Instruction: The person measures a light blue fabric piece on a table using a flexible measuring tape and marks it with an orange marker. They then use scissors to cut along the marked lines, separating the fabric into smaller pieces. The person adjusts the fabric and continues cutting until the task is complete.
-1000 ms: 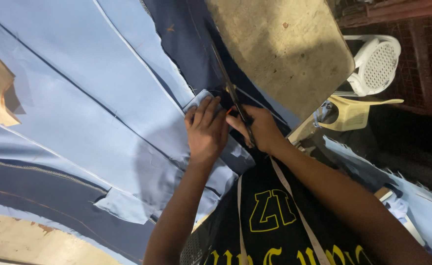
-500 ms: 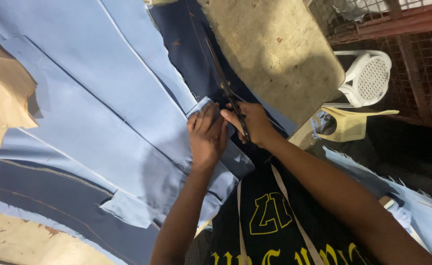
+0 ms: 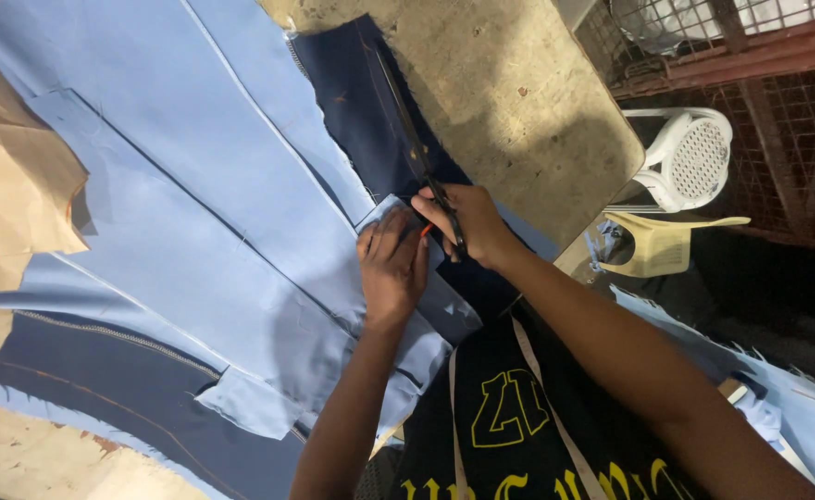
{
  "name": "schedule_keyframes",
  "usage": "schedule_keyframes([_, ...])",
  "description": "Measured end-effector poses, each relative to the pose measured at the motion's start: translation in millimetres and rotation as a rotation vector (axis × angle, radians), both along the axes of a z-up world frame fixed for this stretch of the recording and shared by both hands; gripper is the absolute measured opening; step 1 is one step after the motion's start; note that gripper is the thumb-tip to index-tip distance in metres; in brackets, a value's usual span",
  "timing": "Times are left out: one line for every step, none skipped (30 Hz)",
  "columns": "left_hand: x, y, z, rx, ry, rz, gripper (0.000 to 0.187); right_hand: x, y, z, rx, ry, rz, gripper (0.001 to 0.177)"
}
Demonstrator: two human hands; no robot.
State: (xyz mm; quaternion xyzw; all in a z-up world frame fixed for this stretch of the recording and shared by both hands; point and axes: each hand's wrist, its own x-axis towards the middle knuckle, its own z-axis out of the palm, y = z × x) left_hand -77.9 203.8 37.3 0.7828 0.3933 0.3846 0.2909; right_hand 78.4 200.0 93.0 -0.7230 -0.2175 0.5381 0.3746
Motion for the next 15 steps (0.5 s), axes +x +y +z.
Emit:
schedule_keyframes([1, 0, 2, 0.001, -0.001, 0.0, 0.011, 1, -1, -1, 0.001, -0.001, 0.0, 0.054])
schedule_keyframes([1, 1, 4, 0.01, -0.002, 0.002, 0.012, 2, 0, -3, -0.005, 0.022, -0.005, 0.053])
schedule_keyframes([2, 1, 7, 0.018, -0.003, 0.003, 0.013, 3, 0, -4, -0.011, 0.044, -0.01, 0.052])
schedule_keyframes([2, 1, 6, 0.023, -0.003, 0.004, 0.013, 3, 5, 2, -0.006, 0.044, -0.009, 0.052])
schedule_keyframes([3, 1, 5, 0.03, 0.0, 0.004, 0.013, 3, 10, 7, -0.021, 0.038, -0.018, 0.06])
schedule_keyframes([3, 1, 5, 0.037, 0.004, 0.005, 0.013, 3, 14, 13, -0.037, 0.032, -0.028, 0.068])
schedule_keyframes([4, 1, 6, 0.042, 0.004, 0.005, 0.013, 3, 20, 14, -0.032, 0.032, -0.027, 0.068])
schedule_keyframes([4, 2, 7, 0.05, -0.002, 0.008, 0.013, 3, 25, 14, -0.022, 0.046, -0.04, 0.07])
schedule_keyframes([4, 2, 8, 0.059, -0.009, 0.01, 0.012, 3, 29, 15, -0.012, 0.059, -0.053, 0.071])
schedule_keyframes([4, 1, 8, 0.065, -0.009, 0.011, 0.012, 5, 28, 9, -0.007, 0.06, -0.051, 0.071])
schedule_keyframes([5, 0, 8, 0.063, -0.019, 0.021, 0.011, 7, 26, 3, -0.003, 0.06, -0.035, 0.075])
schedule_keyframes([5, 0, 8, 0.062, -0.028, 0.034, 0.009, 9, 24, -4, 0.0, 0.061, -0.016, 0.079])
schedule_keyframes([5, -1, 8, 0.068, -0.027, 0.039, 0.009, 10, 24, -7, 0.006, 0.061, -0.011, 0.079])
schedule_keyframes([5, -1, 8, 0.077, -0.03, 0.031, 0.008, 10, 23, -11, 0.007, 0.036, 0.014, 0.078])
schedule_keyframes([5, -2, 8, 0.086, -0.032, 0.023, 0.006, 11, 22, -14, 0.008, 0.011, 0.039, 0.078])
